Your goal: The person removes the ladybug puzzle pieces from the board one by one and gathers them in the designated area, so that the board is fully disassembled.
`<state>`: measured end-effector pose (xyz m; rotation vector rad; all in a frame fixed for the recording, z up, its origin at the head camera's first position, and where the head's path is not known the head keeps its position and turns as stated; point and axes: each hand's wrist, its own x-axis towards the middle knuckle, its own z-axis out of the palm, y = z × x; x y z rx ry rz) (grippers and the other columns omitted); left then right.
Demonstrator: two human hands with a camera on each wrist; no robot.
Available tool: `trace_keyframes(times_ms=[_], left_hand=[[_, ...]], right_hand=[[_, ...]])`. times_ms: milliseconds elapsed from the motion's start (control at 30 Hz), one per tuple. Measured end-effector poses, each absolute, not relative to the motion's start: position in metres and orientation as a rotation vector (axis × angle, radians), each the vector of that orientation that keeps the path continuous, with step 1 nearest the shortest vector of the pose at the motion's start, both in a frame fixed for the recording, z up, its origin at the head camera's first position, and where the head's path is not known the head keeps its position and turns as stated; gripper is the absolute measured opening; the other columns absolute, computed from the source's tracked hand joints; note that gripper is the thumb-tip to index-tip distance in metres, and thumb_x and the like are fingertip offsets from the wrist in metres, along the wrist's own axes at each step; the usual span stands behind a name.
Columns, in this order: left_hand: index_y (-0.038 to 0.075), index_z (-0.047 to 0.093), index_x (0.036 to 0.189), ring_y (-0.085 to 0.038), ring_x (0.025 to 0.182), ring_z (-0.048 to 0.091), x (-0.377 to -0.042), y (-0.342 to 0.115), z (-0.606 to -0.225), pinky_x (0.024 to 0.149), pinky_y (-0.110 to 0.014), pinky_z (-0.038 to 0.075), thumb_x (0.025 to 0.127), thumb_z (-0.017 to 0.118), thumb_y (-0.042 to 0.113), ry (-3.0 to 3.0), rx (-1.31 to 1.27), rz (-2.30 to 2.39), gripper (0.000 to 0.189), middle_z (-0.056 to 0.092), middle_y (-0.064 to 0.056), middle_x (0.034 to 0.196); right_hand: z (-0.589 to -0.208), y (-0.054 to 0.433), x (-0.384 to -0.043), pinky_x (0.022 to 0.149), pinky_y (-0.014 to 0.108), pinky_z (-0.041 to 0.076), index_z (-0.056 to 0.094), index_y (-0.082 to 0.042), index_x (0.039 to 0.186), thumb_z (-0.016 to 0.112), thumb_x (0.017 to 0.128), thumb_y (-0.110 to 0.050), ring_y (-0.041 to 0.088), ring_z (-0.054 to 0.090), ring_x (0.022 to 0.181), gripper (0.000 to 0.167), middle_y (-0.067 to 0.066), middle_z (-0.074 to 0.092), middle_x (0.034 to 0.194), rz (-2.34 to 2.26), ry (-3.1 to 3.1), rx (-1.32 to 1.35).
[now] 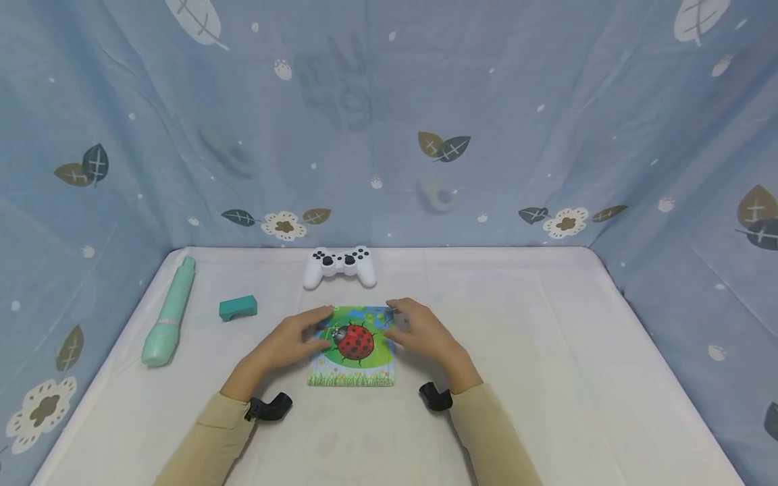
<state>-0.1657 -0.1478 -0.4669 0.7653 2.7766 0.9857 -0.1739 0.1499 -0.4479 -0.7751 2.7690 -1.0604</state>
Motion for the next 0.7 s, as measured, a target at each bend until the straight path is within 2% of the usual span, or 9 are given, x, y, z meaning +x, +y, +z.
trace_keyframes(times_ms=[100, 300, 700], left_hand=[[0.006, 0.047, 0.139, -0.030, 0.135, 0.041, -0.166, -0.149, -0.474, 0.113, -0.046, 0.032, 0.082, 0.072, 0.035, 2.760, 0.771, 1.008, 0.069, 0.045, -0.010, 0.146], [0.008, 0.047, 0.140, -0.030, 0.137, 0.038, -0.170, -0.151, -0.482, 0.113, -0.048, 0.033, 0.083, 0.071, 0.039, 2.764, 0.823, 1.002, 0.069, 0.043, -0.007, 0.147], [0.006, 0.047, 0.140, -0.029, 0.138, 0.036, -0.170, -0.153, -0.483, 0.114, -0.046, 0.032, 0.085, 0.069, 0.039, 2.781, 0.805, 0.978, 0.068, 0.041, -0.007, 0.148]], right_hand=[[-0.455, 0.140, -0.181, 0.092, 0.041, 0.052, 0.053, -0.003, 0.130, 0.072, 0.084, -0.025, 0.024, 0.058, 0.109, 0.054, 0.010, 0.059, 0.125, -1.120, 2.702, -0.770], [-0.467, 0.138, -0.187, 0.093, 0.040, 0.049, 0.056, -0.008, 0.127, 0.074, 0.082, -0.027, 0.020, 0.053, 0.109, 0.052, 0.006, 0.056, 0.123, -1.128, 2.688, -0.768], [-0.474, 0.131, -0.189, 0.102, 0.048, 0.043, 0.055, -0.006, 0.130, 0.073, 0.083, -0.028, 0.026, 0.047, 0.115, 0.055, 0.011, 0.048, 0.122, -1.058, 2.729, -0.802]])
